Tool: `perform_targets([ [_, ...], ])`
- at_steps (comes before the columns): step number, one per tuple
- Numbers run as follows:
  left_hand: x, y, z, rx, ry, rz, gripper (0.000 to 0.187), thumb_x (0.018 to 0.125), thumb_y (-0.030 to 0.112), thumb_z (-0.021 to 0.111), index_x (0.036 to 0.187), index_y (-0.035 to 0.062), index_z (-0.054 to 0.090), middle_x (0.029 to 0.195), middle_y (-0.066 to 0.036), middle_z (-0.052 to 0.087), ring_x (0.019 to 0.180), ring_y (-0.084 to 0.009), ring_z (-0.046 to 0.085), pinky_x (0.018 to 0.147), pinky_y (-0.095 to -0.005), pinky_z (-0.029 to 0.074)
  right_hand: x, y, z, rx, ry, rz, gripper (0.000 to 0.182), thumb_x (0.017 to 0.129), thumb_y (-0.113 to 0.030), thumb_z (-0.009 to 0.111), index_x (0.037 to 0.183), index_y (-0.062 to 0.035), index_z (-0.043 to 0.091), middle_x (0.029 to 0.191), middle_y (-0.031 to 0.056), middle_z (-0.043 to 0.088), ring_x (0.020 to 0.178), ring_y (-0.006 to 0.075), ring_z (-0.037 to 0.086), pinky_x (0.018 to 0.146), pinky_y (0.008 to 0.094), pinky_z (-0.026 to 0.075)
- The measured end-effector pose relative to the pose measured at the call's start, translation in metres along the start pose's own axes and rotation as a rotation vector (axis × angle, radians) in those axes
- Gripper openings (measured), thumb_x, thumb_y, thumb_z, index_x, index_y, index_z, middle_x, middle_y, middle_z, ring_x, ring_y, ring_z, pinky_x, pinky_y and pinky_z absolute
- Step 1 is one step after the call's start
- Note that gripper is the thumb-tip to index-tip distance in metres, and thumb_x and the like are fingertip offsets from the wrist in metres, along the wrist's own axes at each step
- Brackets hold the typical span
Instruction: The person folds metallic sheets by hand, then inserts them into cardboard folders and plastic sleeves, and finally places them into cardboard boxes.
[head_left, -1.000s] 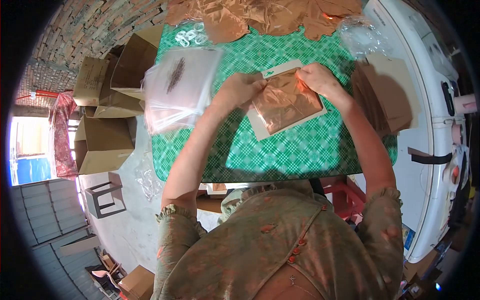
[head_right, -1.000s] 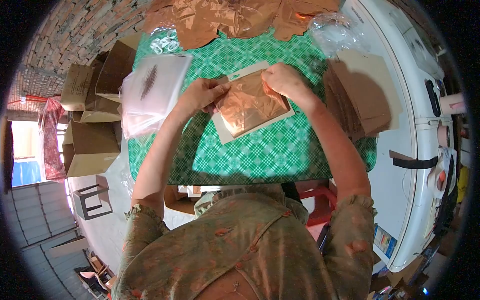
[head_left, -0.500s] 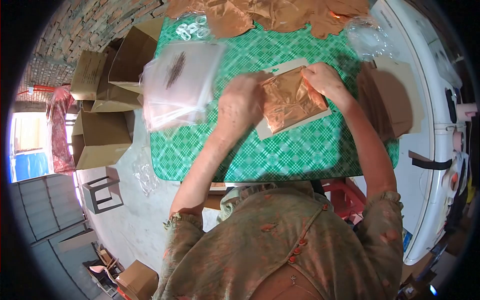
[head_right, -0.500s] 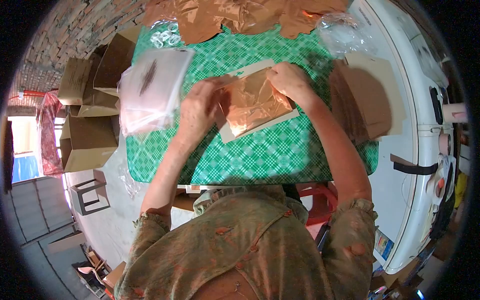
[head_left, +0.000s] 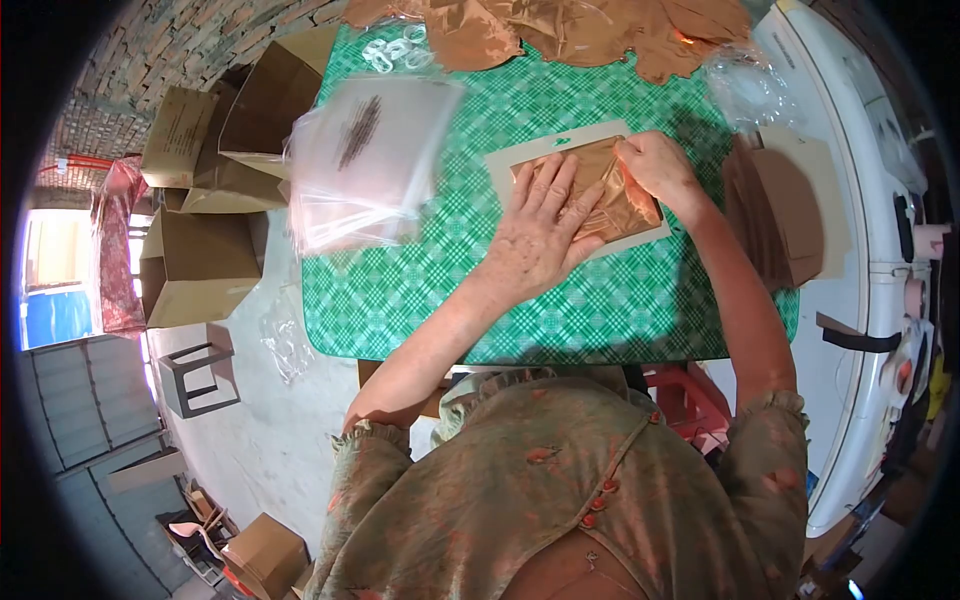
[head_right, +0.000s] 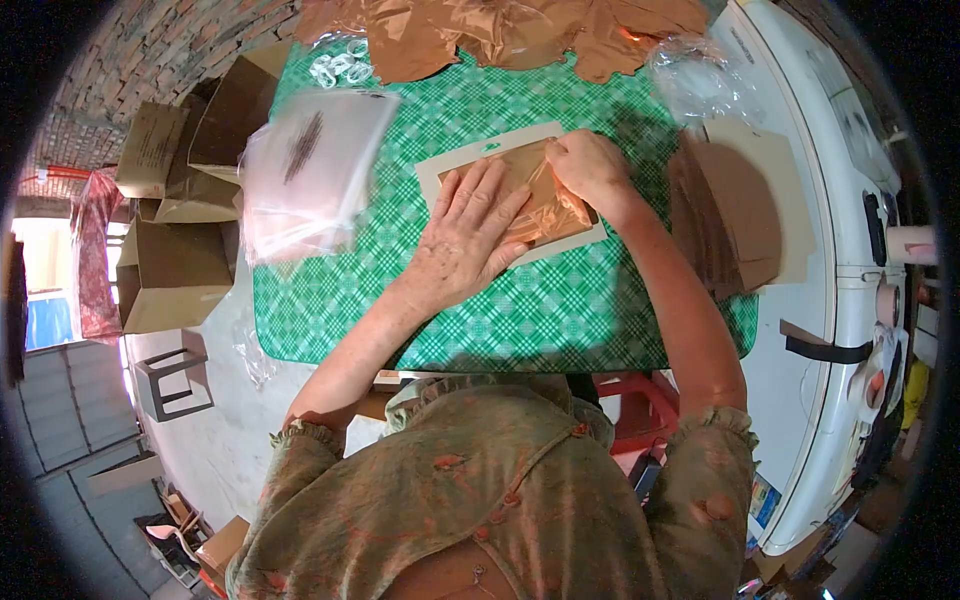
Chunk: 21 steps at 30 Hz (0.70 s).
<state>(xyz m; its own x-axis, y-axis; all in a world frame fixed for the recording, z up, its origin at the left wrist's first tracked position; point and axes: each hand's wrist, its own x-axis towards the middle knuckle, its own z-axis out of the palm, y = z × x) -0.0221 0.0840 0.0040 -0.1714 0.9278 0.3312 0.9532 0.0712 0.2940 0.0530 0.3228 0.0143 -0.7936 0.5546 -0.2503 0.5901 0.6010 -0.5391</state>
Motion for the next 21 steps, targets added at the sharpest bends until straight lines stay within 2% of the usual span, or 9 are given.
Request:
perform_targets([
  [6, 0.000, -0.002, 0.011, 0.005, 0.014, -0.042, 0.072, 0.099, 0.057, 0.058, 0.155, 0.0127, 0.047, 0.163, -0.028, 0.030, 0.154, -0.0484, 0.021, 0.126, -0.0605, 0.017, -0.002, -0.002, 0.000, -0.051, 0.042, -0.026, 0.046, 0.100, -0.038, 0.050, 0.093, -0.0003, 0.075, 0.093, 0.0250, 0.073, 0.090, 0.0458, 0.070, 0.085, 0.0521, 0.054],
  [9, -0.001, -0.001, 0.015, 0.054, 0.011, -0.048, 0.074, 0.097, 0.061, 0.058, 0.155, 0.0158, 0.047, 0.163, -0.028, 0.030, 0.153, -0.0523, 0.019, 0.125, -0.0627, 0.018, 0.000, 0.001, 0.007, -0.076, 0.122, -0.055, 0.047, 0.101, -0.037, 0.052, 0.082, 0.0016, 0.070, 0.077, 0.0201, 0.069, 0.075, 0.0375, 0.068, 0.076, 0.0491, 0.052],
  [12, -0.001, -0.002, 0.018, 0.067, 0.022, -0.042, 0.074, 0.097, 0.062, 0.058, 0.155, 0.0175, 0.047, 0.163, -0.029, 0.030, 0.153, -0.0535, 0.019, 0.124, -0.0638, 0.018, -0.002, -0.005, -0.002, -0.097, 0.007, 0.003, 0.046, 0.100, -0.037, 0.048, 0.100, 0.0001, 0.076, 0.102, 0.0274, 0.073, 0.097, 0.0478, 0.070, 0.090, 0.0533, 0.054],
  [15, -0.001, -0.001, 0.017, 0.060, 0.020, -0.044, 0.074, 0.097, 0.063, 0.057, 0.156, 0.0184, 0.046, 0.163, -0.029, 0.030, 0.153, -0.0536, 0.019, 0.124, -0.0641, 0.017, 0.001, -0.003, 0.000, -0.068, -0.002, 0.004, 0.048, 0.100, -0.039, 0.049, 0.100, 0.0002, 0.076, 0.104, 0.0275, 0.073, 0.098, 0.0474, 0.070, 0.090, 0.0532, 0.054],
  [18, 0.000, -0.001, 0.017, 0.089, -0.006, -0.055, 0.075, 0.098, 0.064, 0.055, 0.157, 0.0194, 0.045, 0.163, -0.029, 0.030, 0.153, -0.0533, 0.018, 0.124, -0.0638, 0.016, 0.003, -0.006, -0.009, -0.141, -0.059, -0.005, 0.042, 0.101, -0.034, 0.048, 0.104, -0.0018, 0.075, 0.100, 0.0267, 0.072, 0.098, 0.0465, 0.069, 0.088, 0.0523, 0.054],
  [21, 0.001, -0.001, 0.017, 0.113, -0.037, -0.061, 0.075, 0.098, 0.066, 0.052, 0.157, 0.0196, 0.045, 0.163, -0.030, 0.030, 0.154, -0.0531, 0.018, 0.125, -0.0636, 0.015, -0.007, 0.004, -0.011, -0.318, 0.120, -0.269, 0.036, 0.102, -0.032, 0.050, 0.099, -0.0038, 0.073, 0.089, 0.0247, 0.069, 0.089, 0.0401, 0.069, 0.083, 0.0487, 0.052],
])
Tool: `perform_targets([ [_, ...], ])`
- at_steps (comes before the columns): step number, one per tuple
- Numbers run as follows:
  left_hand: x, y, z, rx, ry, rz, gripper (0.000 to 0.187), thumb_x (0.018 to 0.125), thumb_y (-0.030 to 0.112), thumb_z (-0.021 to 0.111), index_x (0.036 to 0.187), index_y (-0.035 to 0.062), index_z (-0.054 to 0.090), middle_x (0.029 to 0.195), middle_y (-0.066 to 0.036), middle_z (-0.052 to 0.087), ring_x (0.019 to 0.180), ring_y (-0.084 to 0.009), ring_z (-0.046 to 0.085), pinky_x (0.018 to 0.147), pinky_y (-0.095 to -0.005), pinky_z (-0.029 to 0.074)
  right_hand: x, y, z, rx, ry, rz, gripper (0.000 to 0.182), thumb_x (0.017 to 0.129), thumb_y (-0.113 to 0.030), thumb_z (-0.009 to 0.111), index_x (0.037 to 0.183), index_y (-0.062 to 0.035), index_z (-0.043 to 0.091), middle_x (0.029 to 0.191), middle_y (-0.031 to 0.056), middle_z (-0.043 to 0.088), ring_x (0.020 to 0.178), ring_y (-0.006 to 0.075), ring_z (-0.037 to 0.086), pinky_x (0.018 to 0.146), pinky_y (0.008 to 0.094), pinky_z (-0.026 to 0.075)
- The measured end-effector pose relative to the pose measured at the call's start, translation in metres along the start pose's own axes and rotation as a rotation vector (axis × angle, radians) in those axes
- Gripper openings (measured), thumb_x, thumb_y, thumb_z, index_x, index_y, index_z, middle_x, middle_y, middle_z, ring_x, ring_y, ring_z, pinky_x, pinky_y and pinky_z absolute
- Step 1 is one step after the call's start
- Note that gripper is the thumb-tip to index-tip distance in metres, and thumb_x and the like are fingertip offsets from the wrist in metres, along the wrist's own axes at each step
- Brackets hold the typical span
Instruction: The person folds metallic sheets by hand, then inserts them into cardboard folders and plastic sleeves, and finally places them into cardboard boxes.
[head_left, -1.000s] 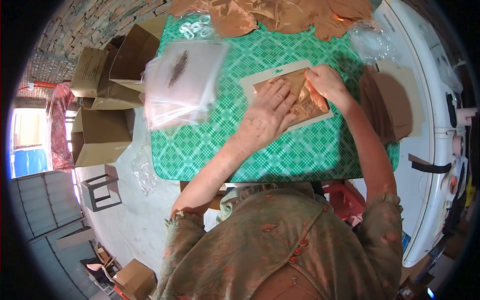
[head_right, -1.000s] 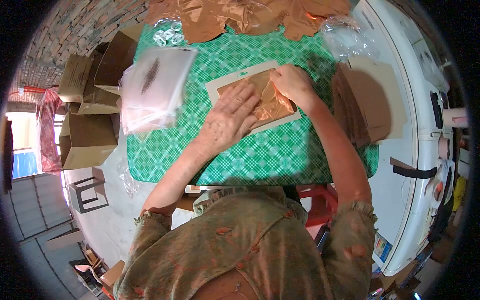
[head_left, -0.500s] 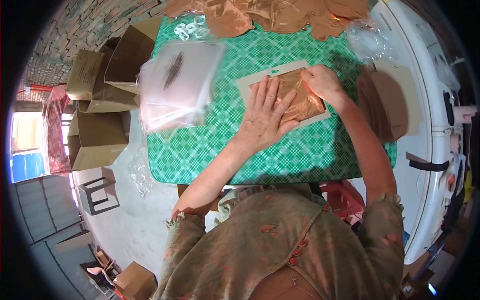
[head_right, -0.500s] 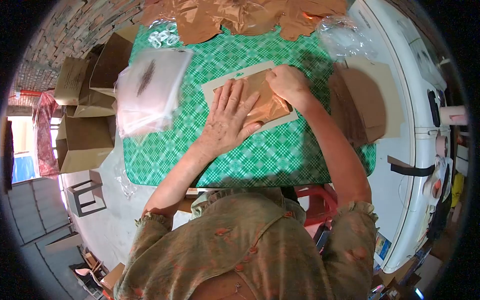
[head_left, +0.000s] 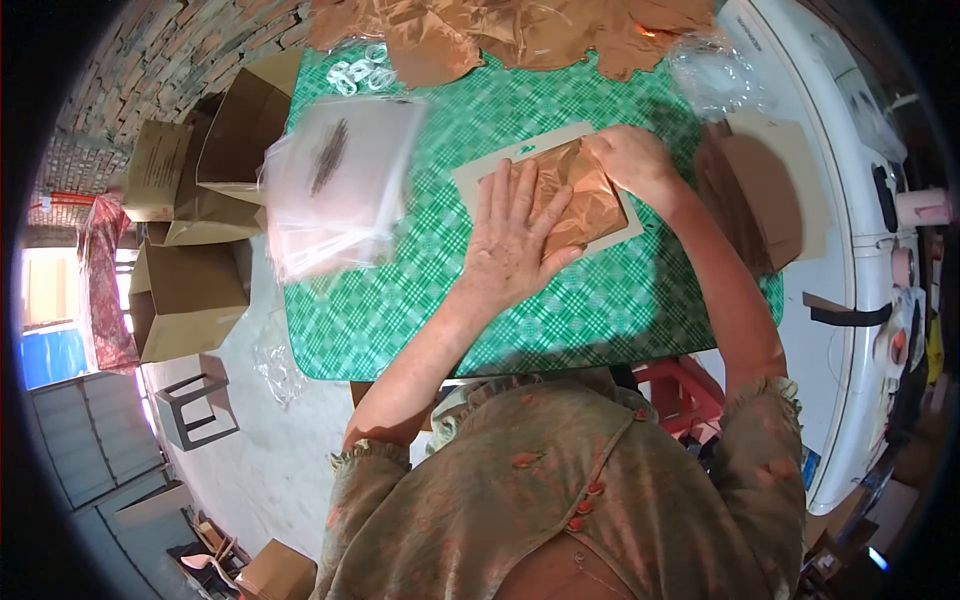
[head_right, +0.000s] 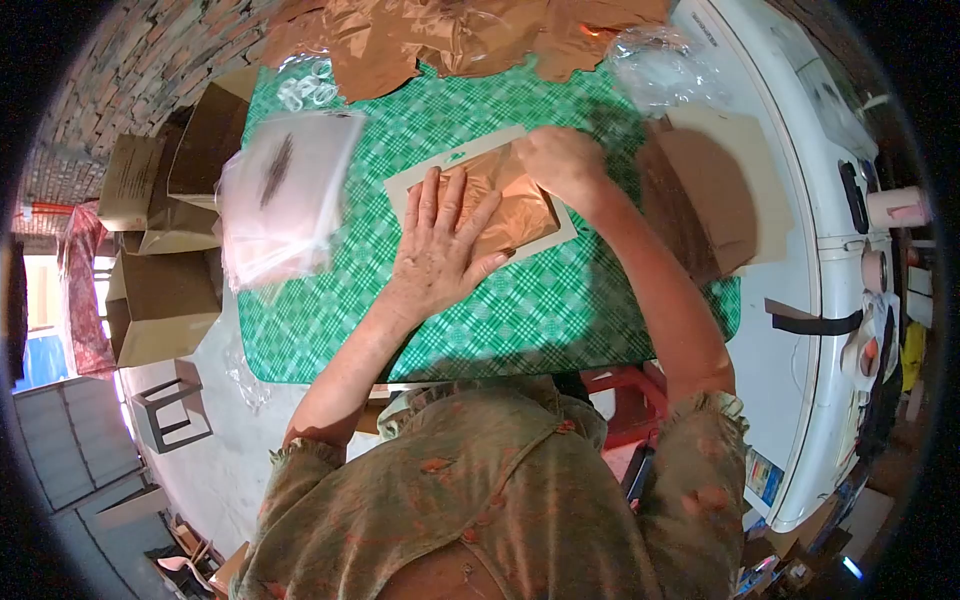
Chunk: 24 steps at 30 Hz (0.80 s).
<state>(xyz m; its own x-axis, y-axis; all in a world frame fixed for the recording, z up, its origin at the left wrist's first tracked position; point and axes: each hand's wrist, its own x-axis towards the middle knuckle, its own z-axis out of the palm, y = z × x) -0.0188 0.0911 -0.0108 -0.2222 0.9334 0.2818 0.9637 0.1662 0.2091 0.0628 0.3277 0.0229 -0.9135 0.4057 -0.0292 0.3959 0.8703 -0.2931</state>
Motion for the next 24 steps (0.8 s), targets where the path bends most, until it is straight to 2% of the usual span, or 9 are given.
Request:
perform_targets([
  [3, -0.001, 0.000, 0.000, 0.012, -0.011, -0.001, 0.074, 0.099, 0.066, 0.050, 0.157, 0.0195, 0.045, 0.164, -0.029, 0.028, 0.154, -0.0528, 0.017, 0.125, -0.0633, 0.013, -0.017, 0.000, 0.000, 0.121, 0.333, 0.029, 0.023, 0.101, -0.024, 0.053, 0.104, -0.0059, 0.068, 0.097, 0.0165, 0.071, 0.095, 0.0376, 0.070, 0.084, 0.0466, 0.057],
  [6, -0.001, 0.000, -0.001, 0.002, -0.023, 0.001, 0.073, 0.100, 0.065, 0.050, 0.157, 0.0190, 0.045, 0.166, -0.029, 0.026, 0.155, -0.0521, 0.016, 0.125, -0.0631, 0.013, -0.035, -0.013, -0.002, 0.070, 0.462, -0.254, 0.032, 0.100, -0.032, 0.057, 0.118, -0.0059, 0.065, 0.122, 0.0136, 0.068, 0.121, 0.0327, 0.063, 0.103, 0.0490, 0.050],
  [9, -0.001, -0.001, 0.000, 0.024, -0.048, 0.001, 0.073, 0.100, 0.063, 0.052, 0.157, 0.0181, 0.044, 0.166, -0.029, 0.025, 0.154, -0.0522, 0.016, 0.125, -0.0632, 0.013, -0.054, -0.027, 0.015, -0.175, 0.349, -0.395, 0.052, 0.101, -0.040, 0.057, 0.139, -0.0050, 0.056, 0.151, 0.0130, 0.052, 0.148, 0.0291, 0.039, 0.120, 0.0563, 0.029],
  [10, -0.001, 0.000, 0.002, 0.010, -0.010, 0.013, 0.073, 0.099, 0.062, 0.054, 0.156, 0.0170, 0.046, 0.165, -0.029, 0.027, 0.153, -0.0528, 0.018, 0.124, -0.0641, 0.015, -0.058, -0.026, 0.020, -0.120, 0.127, -0.327, 0.068, 0.101, -0.037, 0.055, 0.159, -0.0057, 0.037, 0.171, 0.0120, 0.025, 0.161, 0.0253, 0.013, 0.127, 0.0580, 0.008],
  [13, -0.001, 0.000, 0.004, -0.009, 0.061, 0.031, 0.071, 0.097, 0.058, 0.058, 0.153, 0.0148, 0.050, 0.161, -0.031, 0.032, 0.151, -0.0539, 0.023, 0.122, -0.0658, 0.020, -0.056, -0.018, 0.033, -0.206, 0.155, -0.334, 0.076, 0.102, -0.053, 0.049, 0.159, -0.0039, 0.036, 0.170, 0.0117, 0.027, 0.160, 0.0256, 0.018, 0.127, 0.0585, 0.006],
  [15, -0.001, 0.000, 0.004, 0.005, 0.051, 0.026, 0.069, 0.098, 0.057, 0.057, 0.154, 0.0152, 0.049, 0.161, -0.031, 0.032, 0.151, -0.0536, 0.023, 0.121, -0.0661, 0.020, -0.055, -0.016, 0.036, -0.183, 0.155, -0.322, 0.078, 0.103, -0.054, 0.046, 0.161, -0.0028, 0.033, 0.171, 0.0123, 0.026, 0.160, 0.0254, 0.017, 0.128, 0.0583, 0.003],
  [18, -0.001, -0.001, 0.004, 0.007, -0.005, 0.004, 0.068, 0.101, 0.056, 0.053, 0.157, 0.0174, 0.044, 0.166, -0.028, 0.026, 0.154, -0.0530, 0.017, 0.125, -0.0630, 0.013, -0.054, -0.015, 0.037, -0.177, 0.156, -0.280, 0.079, 0.104, -0.055, 0.045, 0.161, -0.0018, 0.032, 0.171, 0.0133, 0.026, 0.160, 0.0253, 0.017, 0.128, 0.0579, 0.003],
  [24, -0.001, 0.001, 0.000, 0.044, -0.035, 0.001, 0.066, 0.103, 0.054, 0.051, 0.158, 0.0200, 0.042, 0.165, -0.028, 0.027, 0.153, -0.0539, 0.019, 0.125, -0.0628, 0.015, -0.044, -0.007, 0.039, -0.220, 0.182, -0.241, 0.076, 0.106, -0.053, 0.043, 0.161, -0.0017, 0.031, 0.170, 0.0130, 0.028, 0.159, 0.0261, 0.019, 0.128, 0.0571, 0.007],
])
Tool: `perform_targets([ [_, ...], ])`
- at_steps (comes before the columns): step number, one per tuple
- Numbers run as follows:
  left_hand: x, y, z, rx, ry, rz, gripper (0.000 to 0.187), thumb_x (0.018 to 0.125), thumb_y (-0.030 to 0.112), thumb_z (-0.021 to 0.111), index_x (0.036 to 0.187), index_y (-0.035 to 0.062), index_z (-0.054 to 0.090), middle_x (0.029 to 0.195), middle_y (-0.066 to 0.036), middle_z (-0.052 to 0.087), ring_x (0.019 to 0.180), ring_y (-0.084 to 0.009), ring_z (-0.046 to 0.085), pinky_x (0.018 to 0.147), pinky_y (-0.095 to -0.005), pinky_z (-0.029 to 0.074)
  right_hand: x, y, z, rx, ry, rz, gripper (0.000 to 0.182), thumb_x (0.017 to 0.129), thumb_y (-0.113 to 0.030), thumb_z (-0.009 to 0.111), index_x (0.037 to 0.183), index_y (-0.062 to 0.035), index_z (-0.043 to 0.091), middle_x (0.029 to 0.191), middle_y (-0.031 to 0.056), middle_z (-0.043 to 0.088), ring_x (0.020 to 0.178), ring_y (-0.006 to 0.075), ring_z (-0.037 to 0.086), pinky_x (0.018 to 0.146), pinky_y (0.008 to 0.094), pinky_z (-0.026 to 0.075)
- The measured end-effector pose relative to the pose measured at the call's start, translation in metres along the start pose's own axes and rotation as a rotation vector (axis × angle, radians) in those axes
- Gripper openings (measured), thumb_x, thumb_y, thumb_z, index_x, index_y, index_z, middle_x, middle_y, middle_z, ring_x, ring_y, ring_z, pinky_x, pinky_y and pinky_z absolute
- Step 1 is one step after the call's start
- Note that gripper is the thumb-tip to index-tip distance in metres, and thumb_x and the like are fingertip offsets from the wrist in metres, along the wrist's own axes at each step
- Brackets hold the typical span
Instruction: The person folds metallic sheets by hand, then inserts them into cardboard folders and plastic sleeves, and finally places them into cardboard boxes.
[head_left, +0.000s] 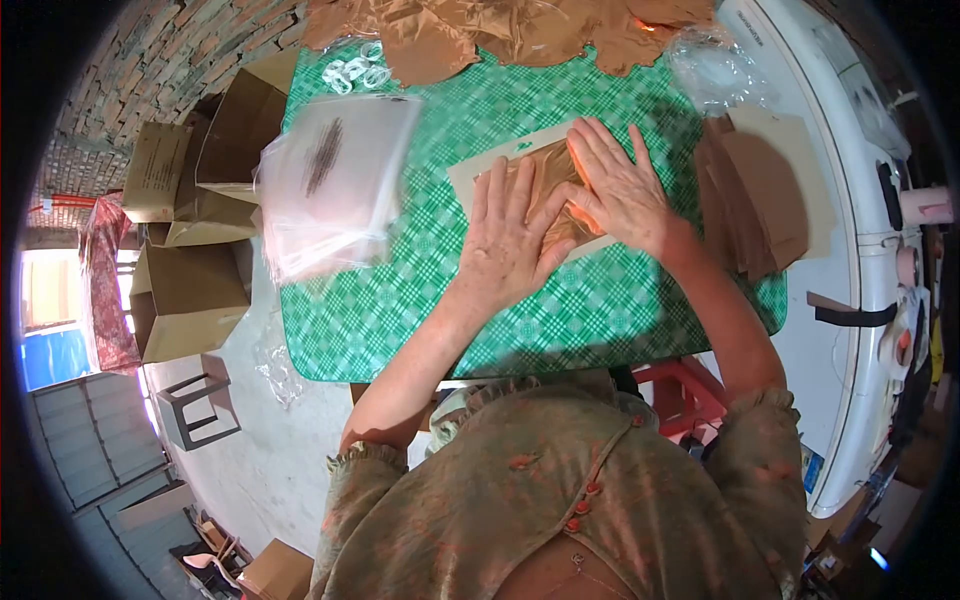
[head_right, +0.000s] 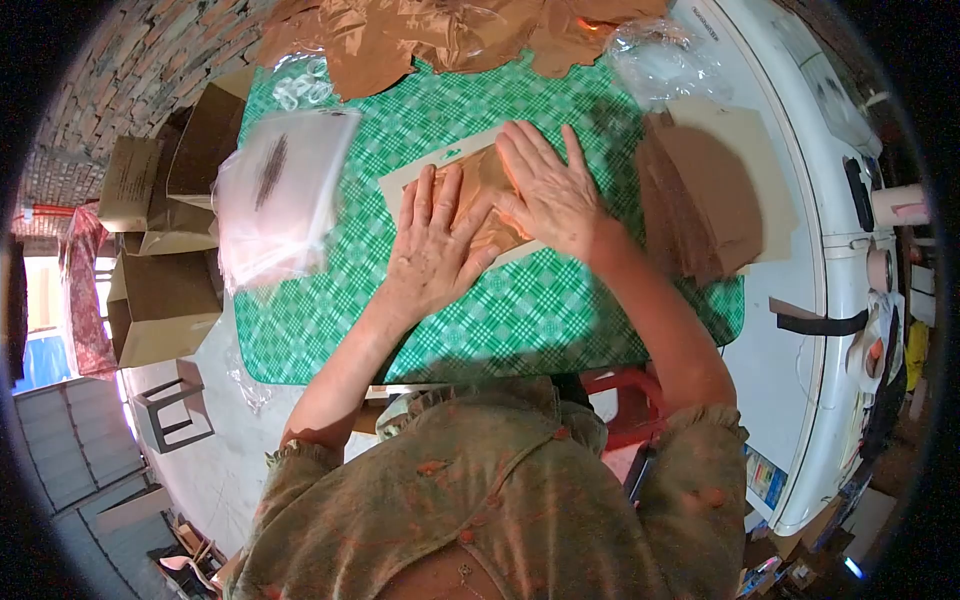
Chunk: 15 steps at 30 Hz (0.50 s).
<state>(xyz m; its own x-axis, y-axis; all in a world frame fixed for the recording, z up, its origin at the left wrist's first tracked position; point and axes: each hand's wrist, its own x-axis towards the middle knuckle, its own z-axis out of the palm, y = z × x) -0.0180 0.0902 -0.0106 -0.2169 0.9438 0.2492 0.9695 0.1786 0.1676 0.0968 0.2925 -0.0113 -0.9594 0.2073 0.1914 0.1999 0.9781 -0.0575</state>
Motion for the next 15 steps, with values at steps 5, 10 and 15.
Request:
perform_targets([
  [5, 0.002, 0.000, -0.001, 0.023, 0.064, 0.036, 0.068, 0.102, 0.054, 0.051, 0.159, 0.0200, 0.041, 0.161, -0.029, 0.034, 0.148, -0.0549, 0.027, 0.123, -0.0630, 0.019, 0.004, 0.010, 0.002, -0.001, 0.014, -0.045, 0.071, 0.108, -0.049, 0.041, 0.159, -0.0004, 0.034, 0.167, 0.0141, 0.033, 0.158, 0.0275, 0.022, 0.128, 0.0545, 0.011],
  [10, -0.019, 0.000, -0.004, -0.007, 0.000, 0.054, 0.067, 0.103, 0.053, 0.050, 0.161, 0.0234, 0.037, 0.165, -0.026, 0.028, 0.153, -0.0523, 0.020, 0.125, -0.0621, 0.015, -0.017, -0.005, 0.002, 0.022, 0.026, -0.038, 0.069, 0.108, -0.047, 0.042, 0.158, 0.0005, 0.034, 0.166, 0.0158, 0.033, 0.157, 0.0291, 0.023, 0.128, 0.0531, 0.012],
  [15, -0.077, 0.022, -0.024, -0.078, -0.125, 0.092, 0.066, 0.102, 0.052, 0.051, 0.161, 0.0241, 0.038, 0.168, -0.025, 0.023, 0.156, -0.0511, 0.014, 0.126, -0.0616, 0.013, -0.077, -0.056, -0.015, 0.073, -0.021, -0.002, 0.071, 0.104, -0.041, 0.052, 0.158, 0.0011, 0.034, 0.166, 0.0169, 0.031, 0.157, 0.0308, 0.023, 0.128, 0.0552, 0.013],
])
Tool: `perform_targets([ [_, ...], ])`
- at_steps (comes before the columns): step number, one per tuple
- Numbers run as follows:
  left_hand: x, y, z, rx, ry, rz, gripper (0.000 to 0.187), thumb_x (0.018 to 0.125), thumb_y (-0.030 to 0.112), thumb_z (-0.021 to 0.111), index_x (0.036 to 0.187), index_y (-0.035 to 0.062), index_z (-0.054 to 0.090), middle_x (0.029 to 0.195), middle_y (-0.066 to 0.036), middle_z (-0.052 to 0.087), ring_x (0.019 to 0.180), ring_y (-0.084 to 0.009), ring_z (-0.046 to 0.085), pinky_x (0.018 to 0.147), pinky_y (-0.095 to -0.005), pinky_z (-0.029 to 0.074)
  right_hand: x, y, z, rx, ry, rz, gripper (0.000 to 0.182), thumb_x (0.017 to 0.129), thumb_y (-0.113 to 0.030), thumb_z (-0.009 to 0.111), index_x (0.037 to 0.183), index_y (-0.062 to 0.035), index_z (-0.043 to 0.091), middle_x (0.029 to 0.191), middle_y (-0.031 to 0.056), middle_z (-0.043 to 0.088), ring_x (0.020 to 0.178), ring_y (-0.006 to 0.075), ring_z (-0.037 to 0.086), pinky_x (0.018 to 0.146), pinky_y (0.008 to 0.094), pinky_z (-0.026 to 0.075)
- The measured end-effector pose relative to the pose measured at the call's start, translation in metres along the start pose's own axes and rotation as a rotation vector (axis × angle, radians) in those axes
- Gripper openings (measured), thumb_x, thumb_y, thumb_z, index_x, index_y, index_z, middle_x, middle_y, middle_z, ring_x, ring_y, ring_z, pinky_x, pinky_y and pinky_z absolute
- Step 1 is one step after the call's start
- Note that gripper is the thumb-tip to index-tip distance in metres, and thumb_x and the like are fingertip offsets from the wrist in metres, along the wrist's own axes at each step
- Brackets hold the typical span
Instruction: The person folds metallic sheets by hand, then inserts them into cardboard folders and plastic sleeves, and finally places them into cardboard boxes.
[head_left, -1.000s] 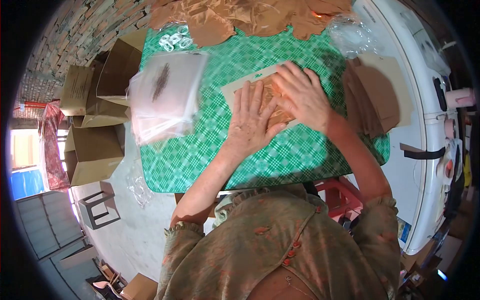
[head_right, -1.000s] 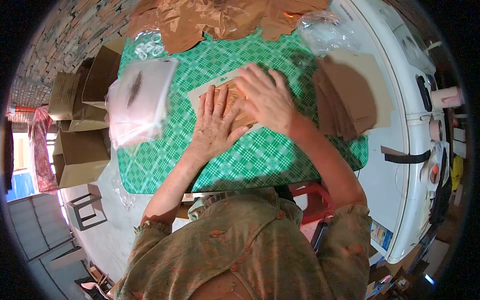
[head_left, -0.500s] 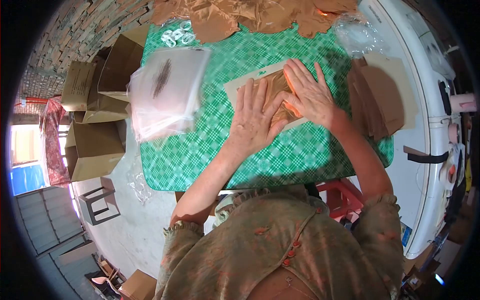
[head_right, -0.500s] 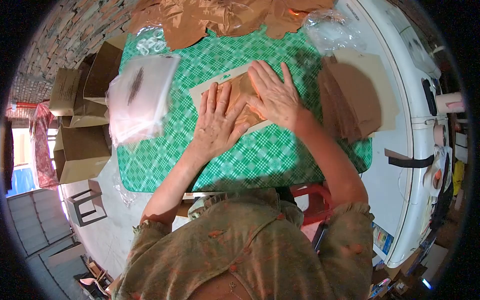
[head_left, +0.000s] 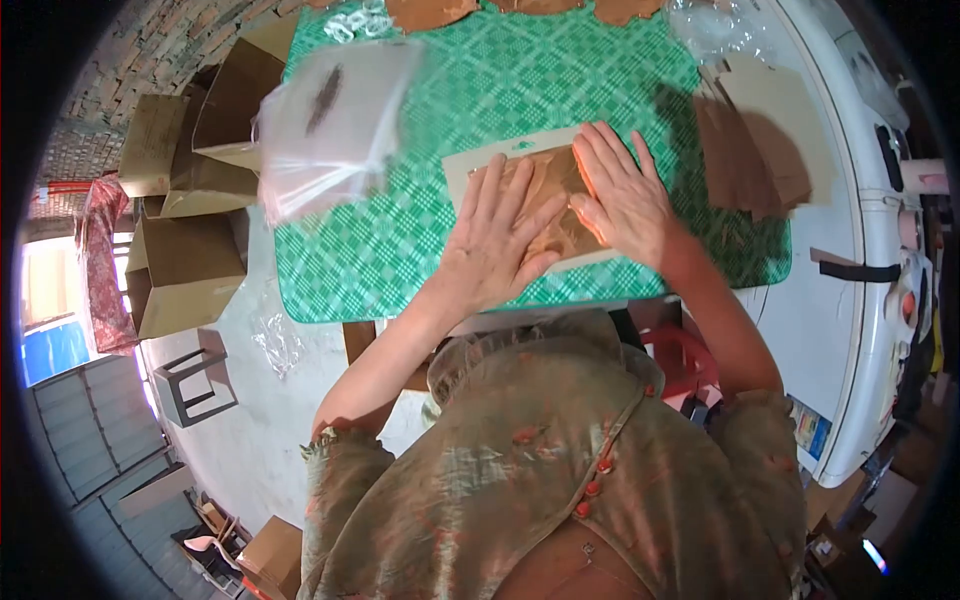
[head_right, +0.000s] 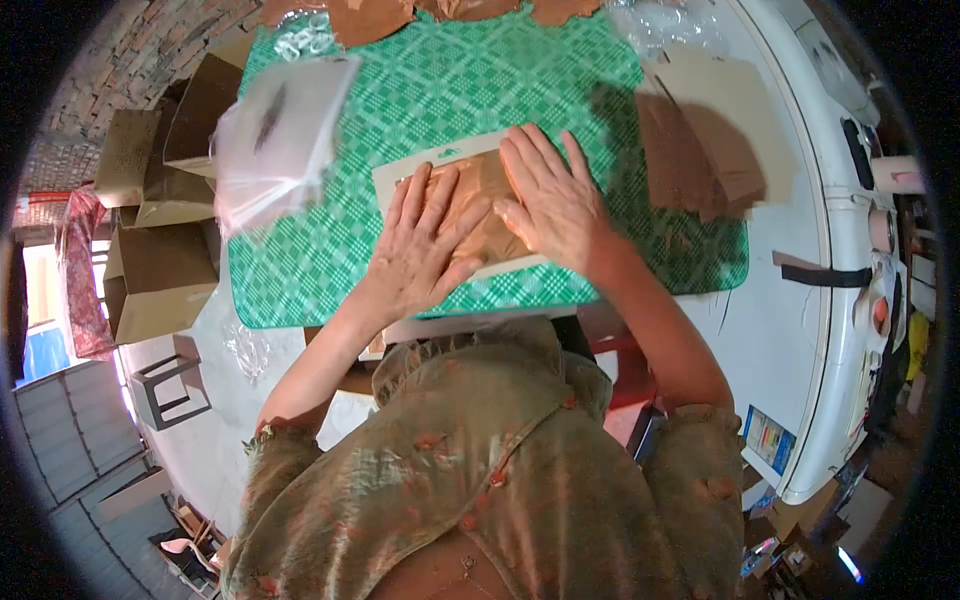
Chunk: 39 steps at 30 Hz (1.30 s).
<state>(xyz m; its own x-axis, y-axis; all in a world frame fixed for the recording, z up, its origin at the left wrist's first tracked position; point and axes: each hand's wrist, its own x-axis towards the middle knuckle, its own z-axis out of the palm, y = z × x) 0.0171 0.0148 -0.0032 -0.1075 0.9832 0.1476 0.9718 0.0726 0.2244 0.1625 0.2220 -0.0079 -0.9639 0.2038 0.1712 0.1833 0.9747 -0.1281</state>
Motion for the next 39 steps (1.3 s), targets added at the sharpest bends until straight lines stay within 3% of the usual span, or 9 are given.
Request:
perform_targets([
  [3, -0.029, 0.017, -0.005, -0.014, -0.069, 0.004, 0.068, 0.102, 0.054, 0.052, 0.162, 0.0253, 0.038, 0.170, -0.022, 0.021, 0.157, -0.0481, 0.012, 0.128, -0.0591, 0.011, -0.035, -0.031, -0.007, 0.082, 0.006, 0.023, 0.074, 0.099, -0.035, 0.061, 0.157, 0.0019, 0.036, 0.165, 0.0183, 0.033, 0.156, 0.0322, 0.026, 0.126, 0.0586, 0.012],
  [12, -0.040, 0.021, -0.006, 0.014, -0.042, 0.032, 0.067, 0.103, 0.054, 0.050, 0.161, 0.0226, 0.040, 0.170, -0.020, 0.021, 0.158, -0.0457, 0.012, 0.129, -0.0575, 0.011, -0.060, -0.058, -0.023, 0.019, 0.080, -0.057, 0.078, 0.096, -0.039, 0.065, 0.157, -0.0001, 0.038, 0.167, 0.0163, 0.033, 0.157, 0.0317, 0.026, 0.126, 0.0622, 0.011],
  [21, -0.041, 0.008, -0.013, -0.246, -0.039, 0.002, 0.063, 0.108, 0.032, 0.048, 0.163, 0.0093, 0.029, 0.171, -0.019, 0.020, 0.159, -0.0396, 0.015, 0.129, -0.0518, 0.013, -0.049, -0.079, 0.003, 0.073, -0.021, 0.029, 0.081, 0.095, -0.047, 0.064, 0.159, -0.0035, 0.038, 0.168, 0.0141, 0.030, 0.158, 0.0301, 0.019, 0.128, 0.0573, 0.006],
  [24, -0.046, -0.011, -0.030, -0.512, 0.123, -0.149, 0.062, 0.108, 0.026, 0.050, 0.163, 0.0070, 0.029, 0.171, -0.018, 0.022, 0.160, -0.0361, 0.013, 0.130, -0.0481, 0.013, -0.046, -0.081, 0.002, 0.071, -0.033, 0.048, 0.079, 0.097, -0.048, 0.062, 0.159, -0.0058, 0.038, 0.169, 0.0146, 0.028, 0.159, 0.0309, 0.018, 0.128, 0.0568, 0.005],
  [25, -0.049, -0.021, -0.036, -0.458, 0.205, -0.170, 0.061, 0.105, 0.024, 0.053, 0.159, 0.0020, 0.034, 0.167, -0.024, 0.028, 0.157, -0.0408, 0.021, 0.128, -0.0484, 0.020, -0.046, -0.081, 0.003, 0.075, -0.037, 0.051, 0.079, 0.097, -0.048, 0.062, 0.159, -0.0064, 0.038, 0.169, 0.0148, 0.028, 0.159, 0.0310, 0.018, 0.128, 0.0568, 0.005],
  [29, -0.071, -0.036, -0.057, -0.507, 0.377, -0.391, 0.052, 0.105, 0.020, 0.056, 0.154, 0.0078, 0.045, 0.164, -0.024, 0.036, 0.154, -0.0405, 0.030, 0.125, -0.0481, 0.028, -0.046, -0.081, 0.002, 0.066, -0.067, 0.053, 0.078, 0.098, -0.049, 0.060, 0.160, -0.0077, 0.036, 0.170, 0.0147, 0.025, 0.159, 0.0308, 0.016, 0.128, 0.0569, 0.004],
  [32, -0.082, -0.036, -0.053, -0.397, 0.369, -0.388, 0.050, 0.102, 0.014, 0.060, 0.150, 0.0062, 0.050, 0.160, -0.023, 0.042, 0.151, -0.0416, 0.036, 0.123, -0.0485, 0.032, -0.046, -0.082, 0.000, 0.059, -0.081, 0.052, 0.078, 0.099, -0.048, 0.059, 0.161, -0.0069, 0.034, 0.170, 0.0151, 0.024, 0.160, 0.0307, 0.015, 0.128, 0.0573, 0.005],
  [36, -0.063, -0.008, -0.037, -0.276, 0.330, -0.158, 0.052, 0.092, 0.007, 0.068, 0.142, 0.0003, 0.055, 0.152, -0.025, 0.050, 0.143, -0.0429, 0.046, 0.119, -0.0507, 0.040, -0.045, -0.082, -0.003, 0.060, -0.081, 0.048, 0.079, 0.099, -0.048, 0.059, 0.161, -0.0066, 0.034, 0.170, 0.0155, 0.024, 0.160, 0.0310, 0.015, 0.128, 0.0575, 0.005],
  [39, -0.068, -0.006, -0.034, -0.163, 0.339, -0.235, 0.050, 0.091, 0.008, 0.070, 0.140, -0.0002, 0.058, 0.151, -0.023, 0.052, 0.143, -0.0412, 0.046, 0.120, -0.0518, 0.038, -0.045, -0.082, -0.003, 0.055, -0.079, 0.047, 0.079, 0.099, -0.049, 0.059, 0.161, -0.0071, 0.033, 0.170, 0.0154, 0.024, 0.160, 0.0311, 0.015, 0.128, 0.0576, 0.006],
])
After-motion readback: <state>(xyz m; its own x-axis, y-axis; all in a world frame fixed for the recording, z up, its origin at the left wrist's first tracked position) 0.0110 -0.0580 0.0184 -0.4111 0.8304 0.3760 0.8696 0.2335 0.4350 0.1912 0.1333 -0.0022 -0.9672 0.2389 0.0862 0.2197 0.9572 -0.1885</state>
